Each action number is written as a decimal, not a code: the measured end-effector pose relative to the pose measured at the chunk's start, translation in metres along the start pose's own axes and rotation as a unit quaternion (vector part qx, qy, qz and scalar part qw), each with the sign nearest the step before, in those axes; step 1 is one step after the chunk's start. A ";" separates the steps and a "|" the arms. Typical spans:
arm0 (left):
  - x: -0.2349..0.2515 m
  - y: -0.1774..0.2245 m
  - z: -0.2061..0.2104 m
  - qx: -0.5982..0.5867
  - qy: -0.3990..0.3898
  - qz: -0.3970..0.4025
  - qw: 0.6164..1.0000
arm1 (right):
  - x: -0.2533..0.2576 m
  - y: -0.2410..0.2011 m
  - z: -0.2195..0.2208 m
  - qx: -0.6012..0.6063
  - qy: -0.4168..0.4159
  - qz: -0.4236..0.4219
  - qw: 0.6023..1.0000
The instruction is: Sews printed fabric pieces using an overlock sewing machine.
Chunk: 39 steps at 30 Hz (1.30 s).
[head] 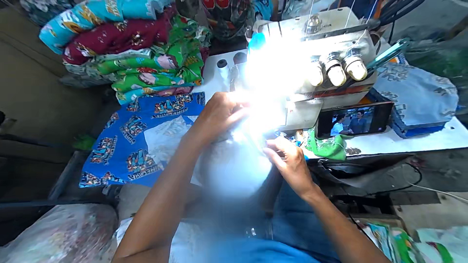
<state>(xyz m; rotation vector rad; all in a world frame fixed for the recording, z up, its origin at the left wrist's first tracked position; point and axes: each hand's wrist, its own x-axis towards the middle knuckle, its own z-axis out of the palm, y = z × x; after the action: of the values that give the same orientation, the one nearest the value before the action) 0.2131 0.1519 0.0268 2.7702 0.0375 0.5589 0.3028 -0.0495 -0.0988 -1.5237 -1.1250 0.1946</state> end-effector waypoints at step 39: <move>0.028 -0.043 0.038 0.025 0.128 -0.126 0.983 | 0.015 -0.011 -0.001 0.130 0.049 0.105 0.985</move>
<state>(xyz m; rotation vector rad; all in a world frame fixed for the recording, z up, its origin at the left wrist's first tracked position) 0.2547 0.1844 -0.0090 2.6659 0.4587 0.8472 0.3051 -0.0405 -0.0825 -1.4004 -0.8249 0.3902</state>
